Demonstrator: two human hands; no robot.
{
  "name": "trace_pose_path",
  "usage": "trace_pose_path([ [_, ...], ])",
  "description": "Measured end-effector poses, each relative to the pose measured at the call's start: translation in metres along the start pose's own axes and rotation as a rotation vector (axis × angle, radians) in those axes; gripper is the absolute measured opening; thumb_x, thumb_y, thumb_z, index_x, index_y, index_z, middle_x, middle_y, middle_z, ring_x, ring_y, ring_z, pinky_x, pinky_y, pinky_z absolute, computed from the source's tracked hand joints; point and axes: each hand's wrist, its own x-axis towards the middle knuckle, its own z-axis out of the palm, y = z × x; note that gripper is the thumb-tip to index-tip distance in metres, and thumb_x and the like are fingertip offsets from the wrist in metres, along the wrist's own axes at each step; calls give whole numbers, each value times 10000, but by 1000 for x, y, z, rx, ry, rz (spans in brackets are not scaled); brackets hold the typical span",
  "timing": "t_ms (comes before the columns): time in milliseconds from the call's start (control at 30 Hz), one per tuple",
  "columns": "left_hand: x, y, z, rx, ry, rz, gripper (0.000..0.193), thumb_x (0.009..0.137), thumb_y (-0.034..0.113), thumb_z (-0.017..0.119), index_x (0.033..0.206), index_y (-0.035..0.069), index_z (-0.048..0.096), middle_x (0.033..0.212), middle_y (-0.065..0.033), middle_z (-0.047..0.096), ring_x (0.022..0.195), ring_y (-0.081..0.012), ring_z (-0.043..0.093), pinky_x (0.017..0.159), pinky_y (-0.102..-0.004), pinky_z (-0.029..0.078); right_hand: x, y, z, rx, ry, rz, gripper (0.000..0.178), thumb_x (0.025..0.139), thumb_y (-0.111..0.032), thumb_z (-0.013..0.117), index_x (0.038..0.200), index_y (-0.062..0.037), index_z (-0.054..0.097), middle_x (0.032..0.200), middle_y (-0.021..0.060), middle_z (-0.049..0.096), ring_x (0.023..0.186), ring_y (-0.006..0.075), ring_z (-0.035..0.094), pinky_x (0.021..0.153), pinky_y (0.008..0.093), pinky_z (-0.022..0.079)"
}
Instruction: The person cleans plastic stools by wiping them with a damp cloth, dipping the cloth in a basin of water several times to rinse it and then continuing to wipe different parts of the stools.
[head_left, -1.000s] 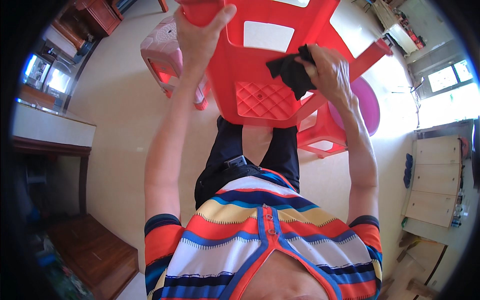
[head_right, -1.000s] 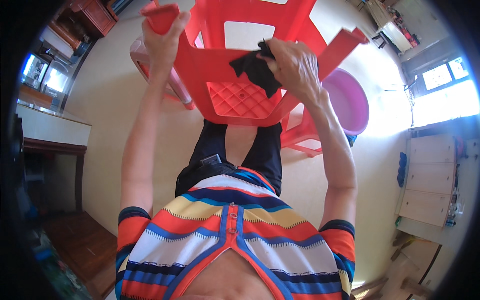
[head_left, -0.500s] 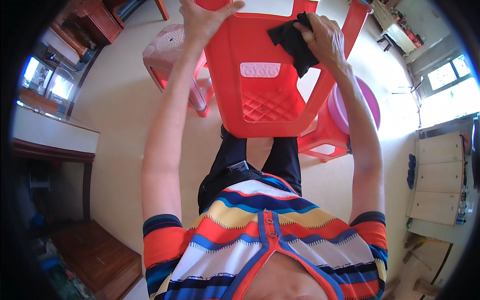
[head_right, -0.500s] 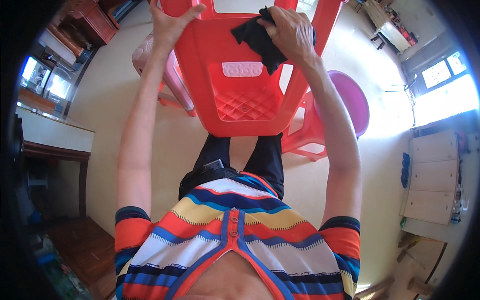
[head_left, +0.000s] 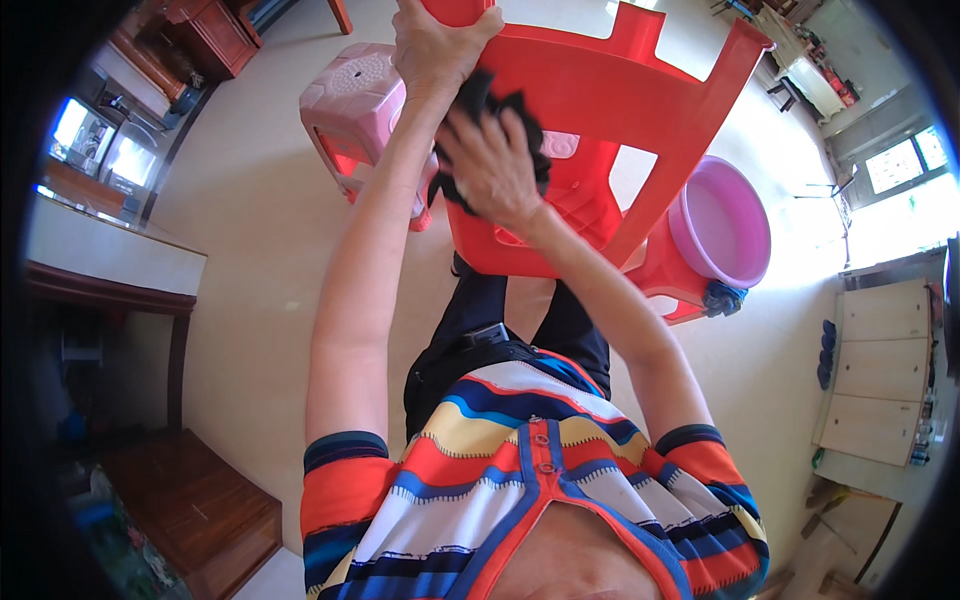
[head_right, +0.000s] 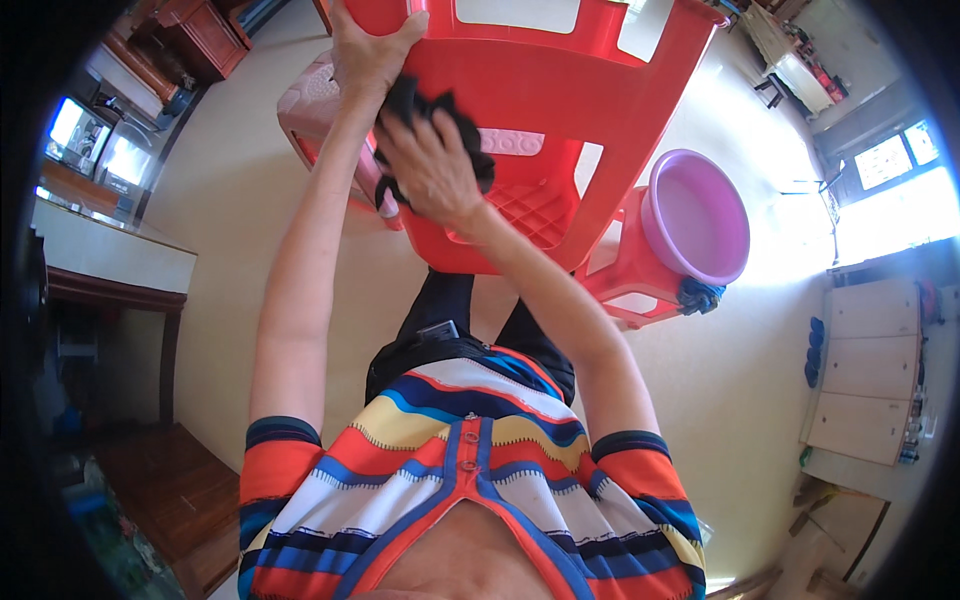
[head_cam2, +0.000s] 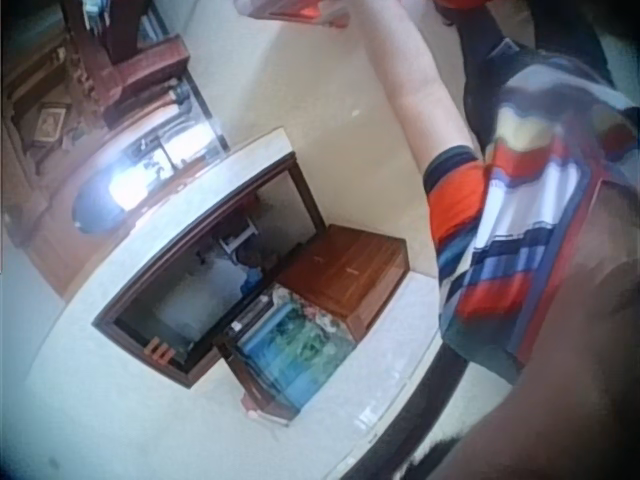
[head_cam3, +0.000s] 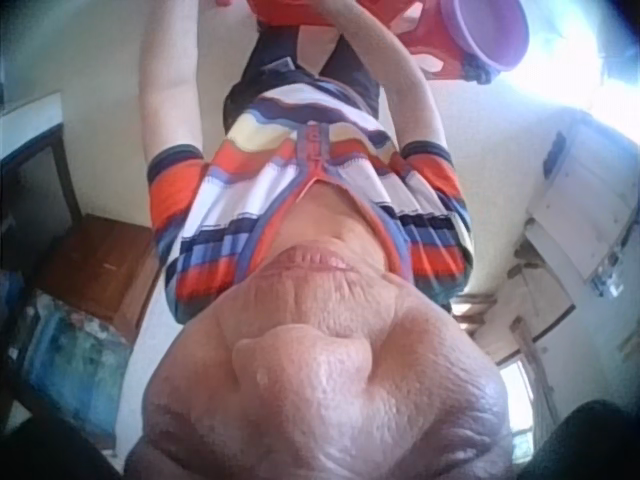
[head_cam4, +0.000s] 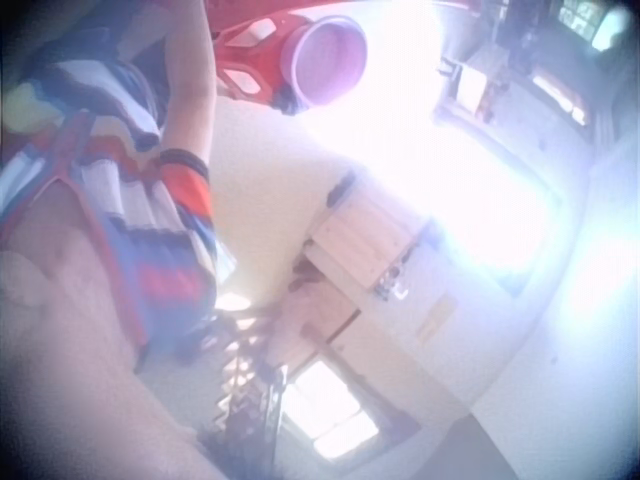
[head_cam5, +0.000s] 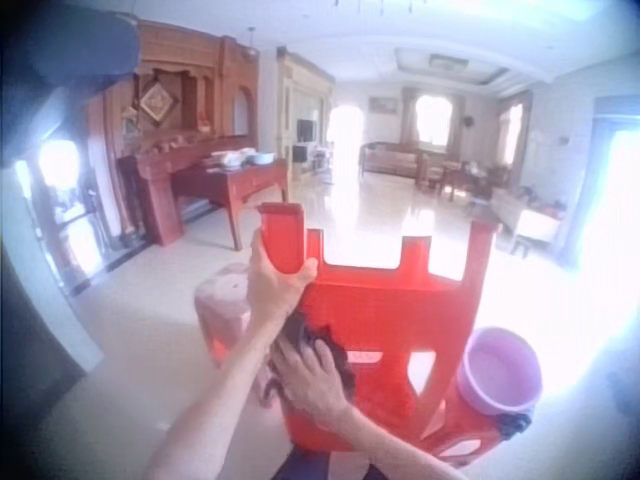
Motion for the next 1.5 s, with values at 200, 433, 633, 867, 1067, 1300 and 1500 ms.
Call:
trace_pose_path([
  [200, 5, 11, -1, 37, -56, -81, 925, 624, 339, 733, 1365, 28, 276, 1127, -232, 540, 1017, -374, 552, 871, -430, 458, -95, -33, 20, 76, -238, -92, 515, 747, -164, 563, 1255, -90, 523, 1294, 61, 461, 1221, 247, 409, 1018, 443, 275],
  [433, 8, 13, 2, -30, -106, -89, 930, 614, 333, 726, 1368, 31, 275, 1157, -255, 536, 1032, -385, 552, 866, -427, 465, -6, 7, 0, 9, -30, 85, 542, 724, -228, 647, 1225, -63, 520, 1344, 117, 416, 1261, 310, 356, 1038, 464, 262],
  [633, 15, 1, 9, -71, -64, -10, 911, 617, 305, 725, 1364, 20, 288, 1175, -229, 537, 1057, -356, 551, 906, -395, 447, 30, 40, -12, -37, 93, -37, 519, 706, -154, 641, 1198, -47, 514, 1333, 124, 409, 1228, 315, 351, 1027, 456, 284],
  [867, 20, 13, 11, -180, -102, -55, 846, 641, 258, 714, 1345, 10, 315, 1173, -211, 544, 1062, -330, 555, 900, -379, 450, 0, 131, -76, -278, 129, 285, 534, 744, -12, 628, 1254, -17, 471, 1356, 145, 377, 1195, 366, 371, 989, 469, 337],
  [1067, 26, 0, 15, -87, 14, 76, 777, 669, 259, 706, 1324, 37, 351, 1153, -210, 563, 1033, -352, 570, 878, -384, 460, -72, 133, -93, -107, -12, 339, 560, 707, 24, 619, 1249, -16, 480, 1371, 156, 351, 1188, 410, 362, 987, 492, 338],
  [1300, 27, 0, 30, 18, 74, 178, 864, 659, 287, 717, 1361, 27, 287, 1188, -223, 541, 1078, -363, 548, 891, -392, 453, -197, 41, -50, 12, -81, 577, 589, 732, 1, 585, 1296, -27, 419, 1404, 207, 275, 1291, 432, 247, 1051, 572, 191],
  [1500, 29, -10, 24, -371, -94, -5, 727, 646, 305, 769, 1192, -25, 420, 1071, -128, 562, 955, -209, 577, 797, -322, 484, -184, -6, -16, 210, -371, 273, 597, 707, -67, 584, 1288, -52, 449, 1414, 153, 312, 1231, 390, 360, 1048, 514, 263],
])
